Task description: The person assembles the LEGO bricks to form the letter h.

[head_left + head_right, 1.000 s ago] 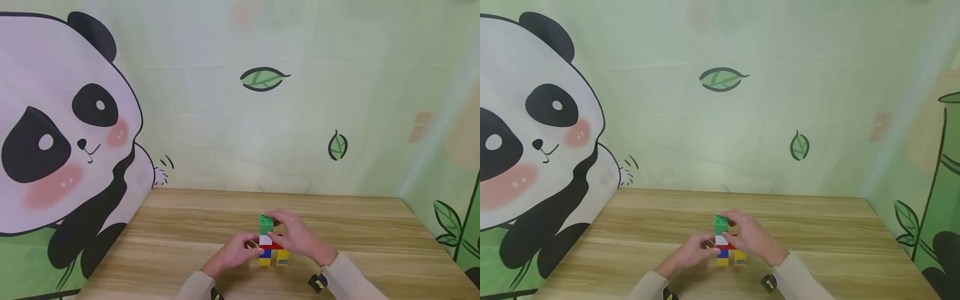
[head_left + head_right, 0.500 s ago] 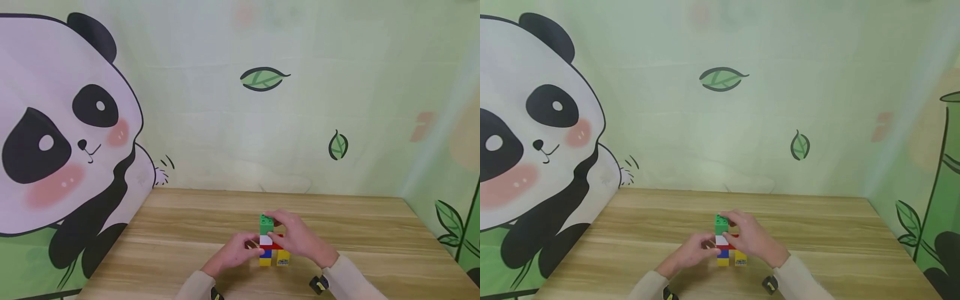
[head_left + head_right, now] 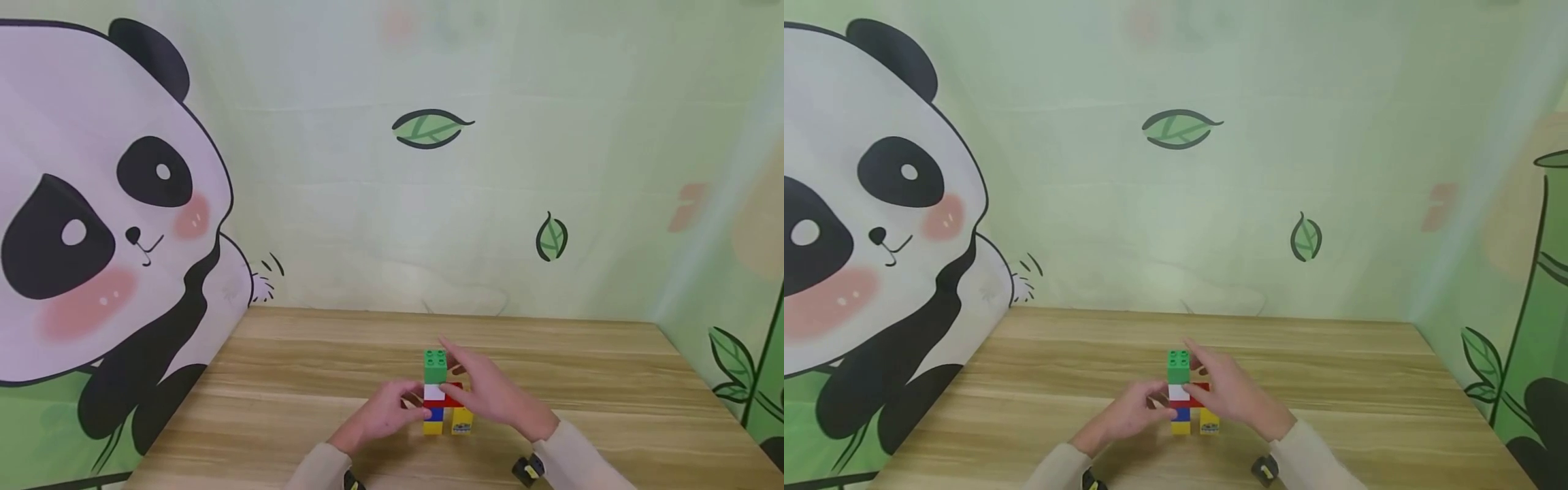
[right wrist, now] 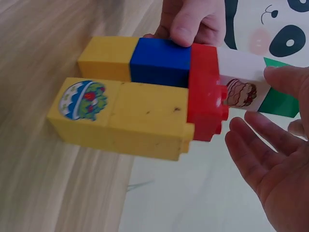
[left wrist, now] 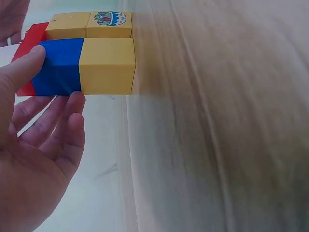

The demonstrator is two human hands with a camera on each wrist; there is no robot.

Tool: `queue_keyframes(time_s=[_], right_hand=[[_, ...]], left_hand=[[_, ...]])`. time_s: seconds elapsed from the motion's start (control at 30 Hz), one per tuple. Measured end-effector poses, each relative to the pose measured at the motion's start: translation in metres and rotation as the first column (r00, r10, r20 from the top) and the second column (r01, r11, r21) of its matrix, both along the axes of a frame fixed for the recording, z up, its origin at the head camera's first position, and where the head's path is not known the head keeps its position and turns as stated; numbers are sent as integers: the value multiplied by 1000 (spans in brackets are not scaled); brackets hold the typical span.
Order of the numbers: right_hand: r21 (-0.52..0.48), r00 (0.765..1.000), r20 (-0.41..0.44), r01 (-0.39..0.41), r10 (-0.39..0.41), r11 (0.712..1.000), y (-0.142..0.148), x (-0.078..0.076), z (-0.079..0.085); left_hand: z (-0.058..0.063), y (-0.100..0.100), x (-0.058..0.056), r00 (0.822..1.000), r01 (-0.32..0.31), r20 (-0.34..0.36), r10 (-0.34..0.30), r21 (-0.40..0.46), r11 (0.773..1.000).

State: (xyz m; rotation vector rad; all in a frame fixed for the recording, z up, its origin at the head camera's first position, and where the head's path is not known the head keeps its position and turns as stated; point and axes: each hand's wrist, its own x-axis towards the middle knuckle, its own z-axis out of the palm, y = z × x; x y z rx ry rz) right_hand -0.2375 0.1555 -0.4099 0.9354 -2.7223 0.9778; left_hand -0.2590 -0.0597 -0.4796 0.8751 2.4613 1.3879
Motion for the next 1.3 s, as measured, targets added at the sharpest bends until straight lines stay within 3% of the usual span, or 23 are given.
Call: queue_keyframes(time_s=[0.3,0.53,0.93,1.3], right_hand=[[18,991,131,9,-11,1000,19,4,-22],[-18,979,199,-43,45,999,34,4,-48],[-59,969,244,-29,42,998,37,8,-52],[-82,961,274,49,-25,995,32,6,-54]], left_hand=[[-1,1,3,1000,-14,9,14,3,1000],[0,2,6,1000,-21,-9,21,6,1000],[-2,1,6,1000,-18,9,18,-4,1000],[-1,1,5,998,-55,35,56,-21,998]])
